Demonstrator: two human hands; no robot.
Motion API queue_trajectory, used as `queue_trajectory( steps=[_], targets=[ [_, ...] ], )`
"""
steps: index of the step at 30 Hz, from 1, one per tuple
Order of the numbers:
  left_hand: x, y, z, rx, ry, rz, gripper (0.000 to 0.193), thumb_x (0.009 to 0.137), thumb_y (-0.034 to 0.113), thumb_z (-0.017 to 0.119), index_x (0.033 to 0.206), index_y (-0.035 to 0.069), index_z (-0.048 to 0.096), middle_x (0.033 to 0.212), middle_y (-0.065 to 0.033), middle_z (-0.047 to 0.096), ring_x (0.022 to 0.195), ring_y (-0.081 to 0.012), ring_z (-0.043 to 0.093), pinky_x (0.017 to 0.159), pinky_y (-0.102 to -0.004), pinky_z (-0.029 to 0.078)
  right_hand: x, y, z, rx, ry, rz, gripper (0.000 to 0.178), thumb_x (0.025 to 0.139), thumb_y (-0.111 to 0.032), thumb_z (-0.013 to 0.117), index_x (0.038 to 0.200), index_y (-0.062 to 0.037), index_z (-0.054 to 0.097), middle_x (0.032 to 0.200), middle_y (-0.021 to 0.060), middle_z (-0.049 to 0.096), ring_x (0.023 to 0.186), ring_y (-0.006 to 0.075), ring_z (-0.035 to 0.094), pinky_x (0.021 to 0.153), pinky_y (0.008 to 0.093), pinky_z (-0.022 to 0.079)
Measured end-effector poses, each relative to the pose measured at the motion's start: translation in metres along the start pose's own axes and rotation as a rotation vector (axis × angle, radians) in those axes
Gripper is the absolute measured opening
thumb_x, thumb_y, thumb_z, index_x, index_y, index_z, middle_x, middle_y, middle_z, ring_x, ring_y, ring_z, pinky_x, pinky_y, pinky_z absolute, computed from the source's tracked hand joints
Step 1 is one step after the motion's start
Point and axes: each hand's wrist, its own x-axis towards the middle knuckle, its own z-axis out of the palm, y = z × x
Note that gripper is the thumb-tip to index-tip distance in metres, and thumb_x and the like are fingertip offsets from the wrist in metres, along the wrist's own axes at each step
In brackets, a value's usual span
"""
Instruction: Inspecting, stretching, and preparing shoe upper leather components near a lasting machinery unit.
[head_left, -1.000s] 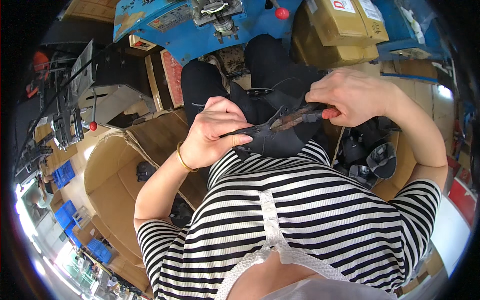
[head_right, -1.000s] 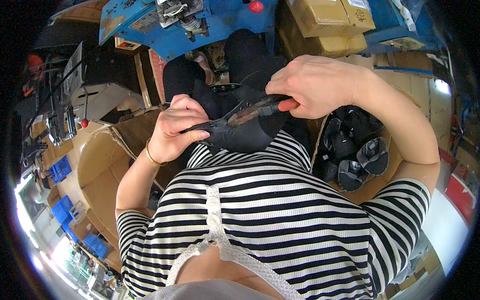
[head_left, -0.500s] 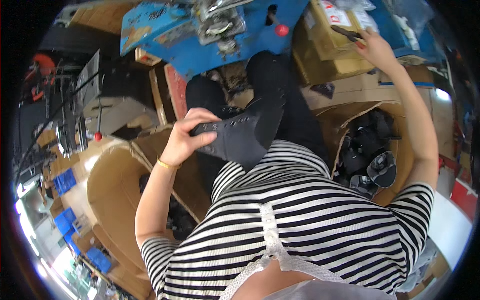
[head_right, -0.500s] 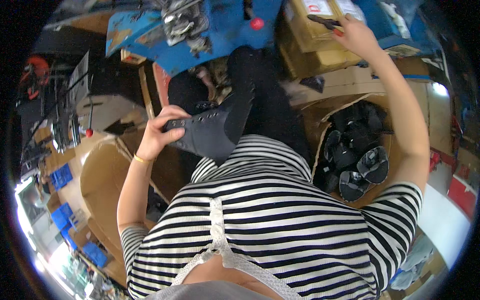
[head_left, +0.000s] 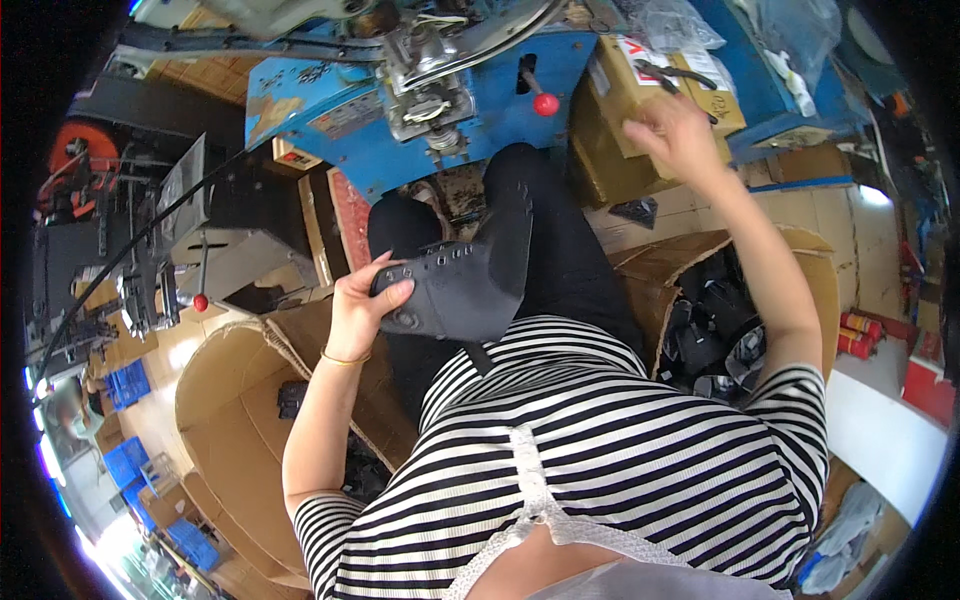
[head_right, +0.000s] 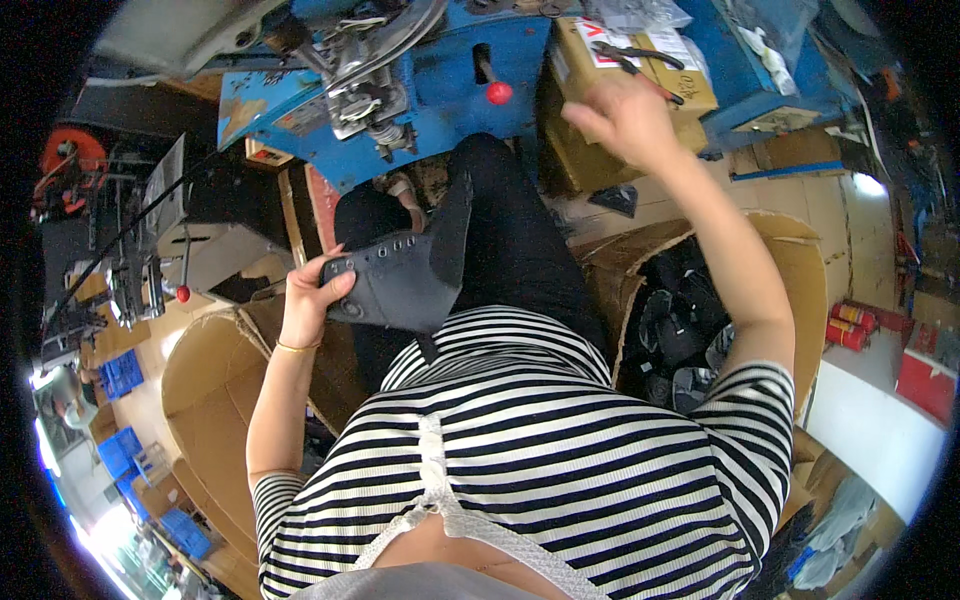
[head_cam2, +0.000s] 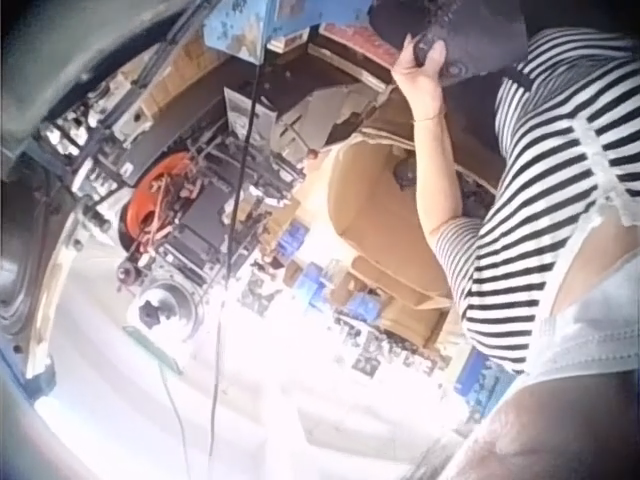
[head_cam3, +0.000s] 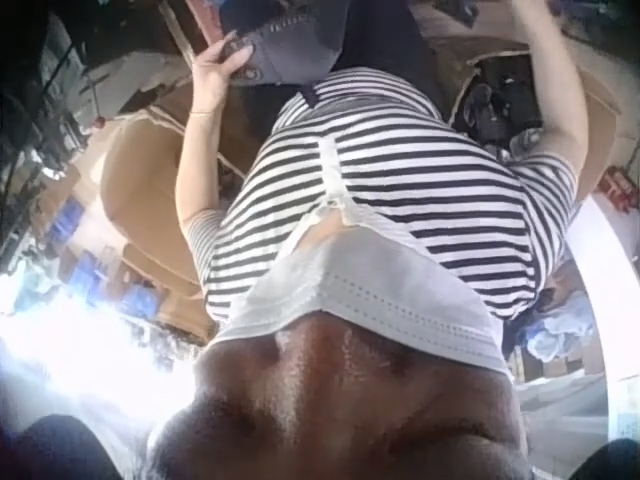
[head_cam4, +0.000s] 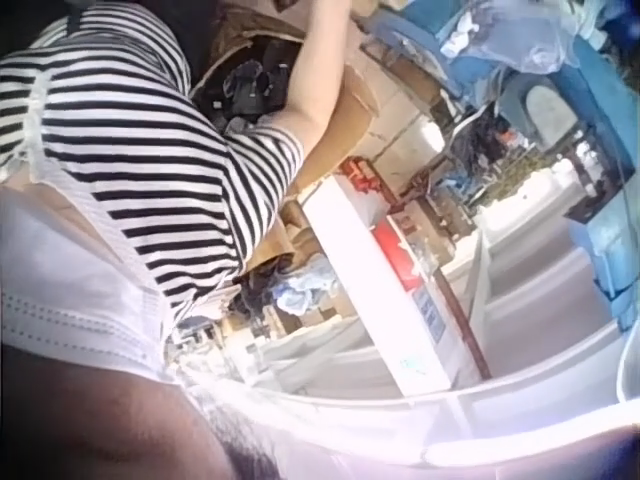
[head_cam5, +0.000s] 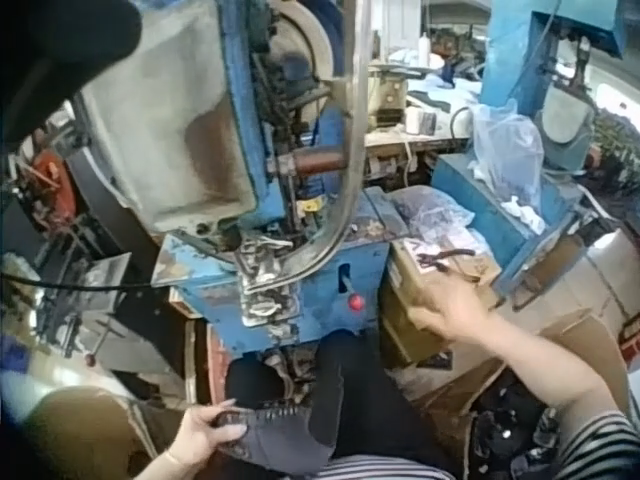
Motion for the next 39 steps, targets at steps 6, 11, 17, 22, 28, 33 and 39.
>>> queue_trajectory(
  steps=[6,11,17,22,28,33,39],
  targets=[
    [0.012,0.035,0.056,-0.205,0.134,0.060,0.017,0.084,0.007,0.071,0.098,-0.002,0.064,0.082,0.0007,0.065,0.073,-0.0052,0.056,0.070,-0.0219,0.047,-0.066,-0.155,0.036,1.554,-0.512,0.497,0.033,0.091,-0.034,0.059,0.102,-0.0025,0.059,0.078,0.0036,0.063,0.062,0.0107,0.059,0.049,0.0219,0.043],
    [0.033,0.046,0.061,-0.216,0.134,0.152,0.015,0.092,0.014,0.062,0.089,0.000,0.060,0.078,0.0017,0.059,0.072,-0.0055,0.050,0.066,-0.0216,0.043,-0.044,-0.176,0.034,1.887,-0.306,0.953,0.028,0.083,-0.018,0.064,0.106,-0.0026,0.058,0.079,0.0028,0.062,0.057,0.0076,0.058,0.036,0.0190,0.033],
    [0.078,0.083,0.044,0.237,0.457,0.408,0.023,0.090,0.019,0.062,0.084,-0.003,0.058,0.066,-0.0024,0.050,0.066,-0.0082,0.043,0.060,-0.0264,0.039,0.014,-0.191,0.007,2.089,0.010,0.829,0.015,0.082,-0.008,0.062,0.094,0.0003,0.063,0.083,0.0062,0.065,0.067,0.0134,0.064,0.056,0.0260,0.052],
    [0.122,0.098,0.021,0.130,0.443,0.420,0.027,0.087,0.022,0.065,0.086,-0.005,0.064,0.067,-0.0049,0.058,0.063,-0.0095,0.047,0.060,-0.0280,0.040,0.051,-0.176,0.016,2.168,-0.053,0.786,0.011,0.084,-0.010,0.061,0.076,-0.0016,0.061,0.062,0.0047,0.059,0.033,0.0104,0.041,0.031,0.0246,0.023],
    [0.139,0.099,0.007,0.081,0.354,0.235,0.028,0.086,0.022,0.066,0.081,-0.005,0.065,0.064,-0.0023,0.057,0.062,-0.0083,0.047,0.060,-0.0267,0.040,0.061,-0.184,0.019,2.179,-0.046,0.855,0.014,0.084,-0.009,0.061,0.072,-0.0010,0.059,0.057,0.0050,0.056,0.031,0.0117,0.038,0.031,0.0254,0.024],
    [0.140,0.097,0.008,0.129,0.355,0.203,0.028,0.087,0.022,0.067,0.077,-0.004,0.064,0.063,0.0007,0.056,0.060,-0.0064,0.046,0.056,-0.0261,0.039,0.059,-0.189,0.015,2.115,-0.018,0.940,0.013,0.083,-0.009,0.062,0.073,0.0001,0.059,0.063,0.0072,0.059,0.033,0.0129,0.042,0.030,0.0251,0.026],
    [0.138,0.097,0.008,0.103,0.349,0.213,0.027,0.086,0.022,0.067,0.078,-0.004,0.065,0.062,0.0000,0.057,0.060,-0.0065,0.047,0.056,-0.0257,0.039,0.056,-0.190,0.016,2.117,-0.010,0.885,0.014,0.083,-0.009,0.062,0.073,-0.0003,0.058,0.063,0.0075,0.059,0.033,0.0131,0.041,0.030,0.0252,0.026]
  ],
)
